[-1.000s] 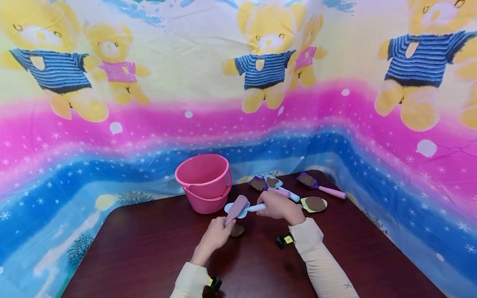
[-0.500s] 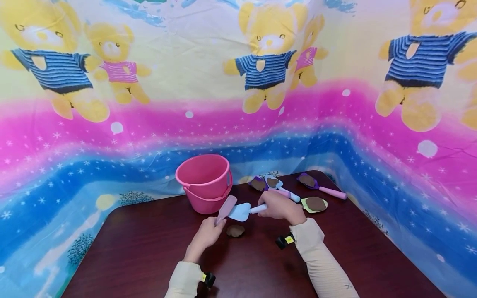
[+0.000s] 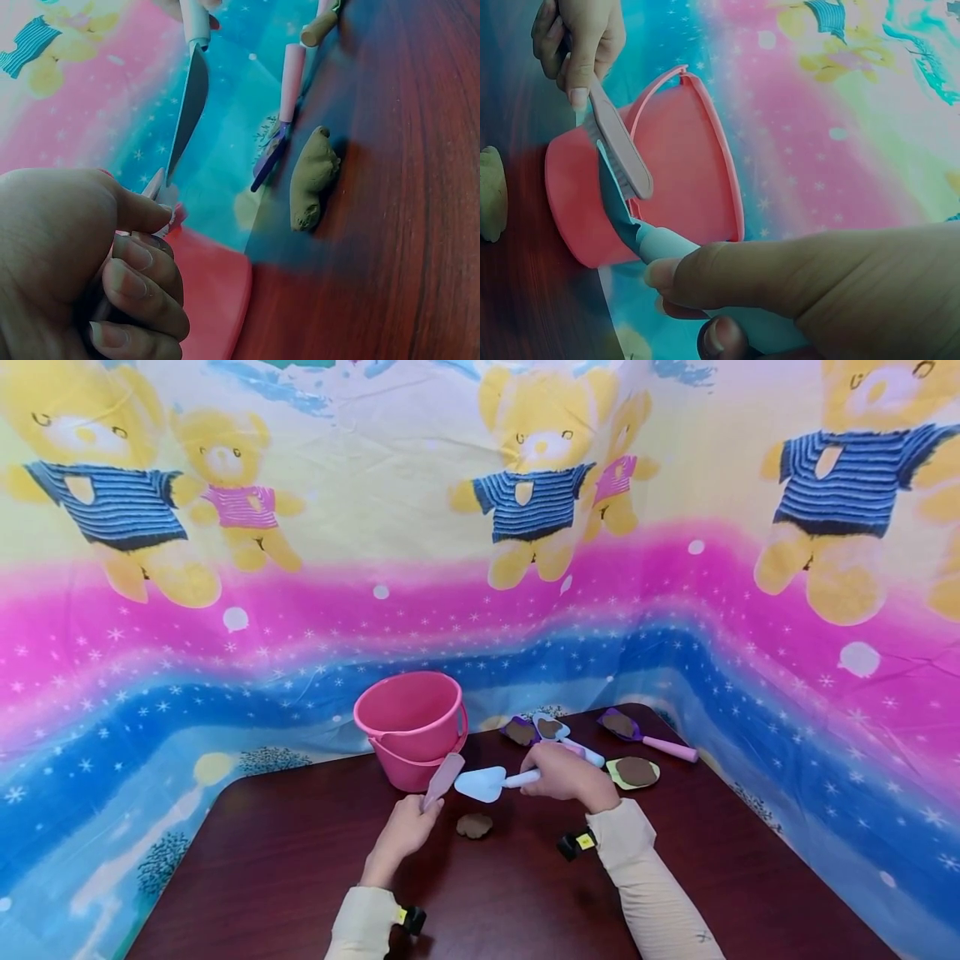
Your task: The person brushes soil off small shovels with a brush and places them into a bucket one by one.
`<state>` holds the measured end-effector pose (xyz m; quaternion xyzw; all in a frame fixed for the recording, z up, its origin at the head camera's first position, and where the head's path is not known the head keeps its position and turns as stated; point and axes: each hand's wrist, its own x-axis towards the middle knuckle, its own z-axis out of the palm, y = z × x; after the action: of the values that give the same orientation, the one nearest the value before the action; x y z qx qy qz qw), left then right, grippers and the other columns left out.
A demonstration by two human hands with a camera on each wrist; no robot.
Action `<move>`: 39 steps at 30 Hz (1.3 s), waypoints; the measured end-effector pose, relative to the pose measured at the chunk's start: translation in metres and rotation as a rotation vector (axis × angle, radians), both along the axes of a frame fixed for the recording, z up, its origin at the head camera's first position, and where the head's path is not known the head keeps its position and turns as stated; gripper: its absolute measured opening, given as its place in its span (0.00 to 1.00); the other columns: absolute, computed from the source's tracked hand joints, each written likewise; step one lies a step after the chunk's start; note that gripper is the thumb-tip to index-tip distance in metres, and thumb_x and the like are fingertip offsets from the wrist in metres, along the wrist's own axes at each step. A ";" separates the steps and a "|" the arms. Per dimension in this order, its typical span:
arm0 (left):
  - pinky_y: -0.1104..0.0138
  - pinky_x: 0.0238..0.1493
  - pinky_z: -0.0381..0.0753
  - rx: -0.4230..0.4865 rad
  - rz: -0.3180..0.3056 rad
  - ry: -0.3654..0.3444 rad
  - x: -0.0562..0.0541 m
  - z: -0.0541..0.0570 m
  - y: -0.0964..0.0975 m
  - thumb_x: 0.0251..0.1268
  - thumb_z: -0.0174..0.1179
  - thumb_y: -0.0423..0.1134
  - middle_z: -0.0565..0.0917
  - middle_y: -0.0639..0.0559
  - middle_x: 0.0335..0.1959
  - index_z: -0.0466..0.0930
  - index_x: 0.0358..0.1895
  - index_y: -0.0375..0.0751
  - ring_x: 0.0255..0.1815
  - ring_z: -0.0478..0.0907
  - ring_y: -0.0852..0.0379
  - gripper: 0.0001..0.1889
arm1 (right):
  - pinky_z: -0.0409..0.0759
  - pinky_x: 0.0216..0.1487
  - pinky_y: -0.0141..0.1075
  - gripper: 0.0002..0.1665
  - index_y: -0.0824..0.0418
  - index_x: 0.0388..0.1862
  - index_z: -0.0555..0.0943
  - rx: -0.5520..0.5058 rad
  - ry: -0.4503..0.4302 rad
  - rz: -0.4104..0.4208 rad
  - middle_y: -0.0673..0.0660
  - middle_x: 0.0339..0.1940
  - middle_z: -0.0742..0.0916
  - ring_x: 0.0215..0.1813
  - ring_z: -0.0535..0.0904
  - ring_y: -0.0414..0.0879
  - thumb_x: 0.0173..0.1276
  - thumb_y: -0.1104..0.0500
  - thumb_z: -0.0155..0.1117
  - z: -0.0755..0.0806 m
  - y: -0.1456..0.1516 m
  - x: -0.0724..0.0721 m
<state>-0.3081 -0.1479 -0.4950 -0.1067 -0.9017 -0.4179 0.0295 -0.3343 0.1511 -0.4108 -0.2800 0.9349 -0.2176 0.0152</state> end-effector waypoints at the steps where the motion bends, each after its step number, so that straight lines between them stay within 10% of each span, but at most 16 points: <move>1: 0.69 0.16 0.59 -0.001 -0.001 0.008 0.000 0.000 -0.001 0.77 0.54 0.42 0.63 0.57 0.13 0.69 0.24 0.42 0.13 0.58 0.61 0.18 | 0.76 0.36 0.39 0.03 0.51 0.29 0.89 -0.005 -0.006 -0.002 0.42 0.23 0.84 0.28 0.76 0.41 0.62 0.58 0.76 0.000 0.001 0.000; 13: 0.68 0.17 0.62 -0.011 0.045 -0.010 0.000 0.006 -0.003 0.74 0.53 0.39 0.65 0.55 0.14 0.70 0.24 0.41 0.14 0.61 0.60 0.15 | 0.66 0.27 0.34 0.16 0.52 0.20 0.83 -0.002 -0.002 -0.033 0.46 0.13 0.73 0.20 0.65 0.41 0.68 0.52 0.71 -0.001 0.001 -0.001; 23: 0.68 0.17 0.60 0.006 0.053 0.007 0.001 0.014 -0.001 0.71 0.52 0.36 0.65 0.55 0.13 0.67 0.22 0.43 0.13 0.60 0.59 0.15 | 0.72 0.37 0.38 0.10 0.58 0.43 0.84 0.056 0.000 -0.113 0.48 0.26 0.80 0.32 0.73 0.44 0.72 0.53 0.67 -0.003 -0.004 0.000; 39: 0.68 0.16 0.59 0.006 0.071 0.047 0.003 0.021 0.004 0.72 0.51 0.37 0.64 0.55 0.13 0.66 0.21 0.43 0.13 0.60 0.60 0.16 | 0.71 0.36 0.39 0.09 0.60 0.43 0.82 0.024 0.025 -0.136 0.50 0.26 0.78 0.30 0.72 0.45 0.75 0.55 0.63 -0.010 -0.005 -0.007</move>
<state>-0.3053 -0.1437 -0.4741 -0.0844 -0.9027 -0.4168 0.0659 -0.3415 0.1459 -0.4213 -0.2185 0.9543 -0.2035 -0.0079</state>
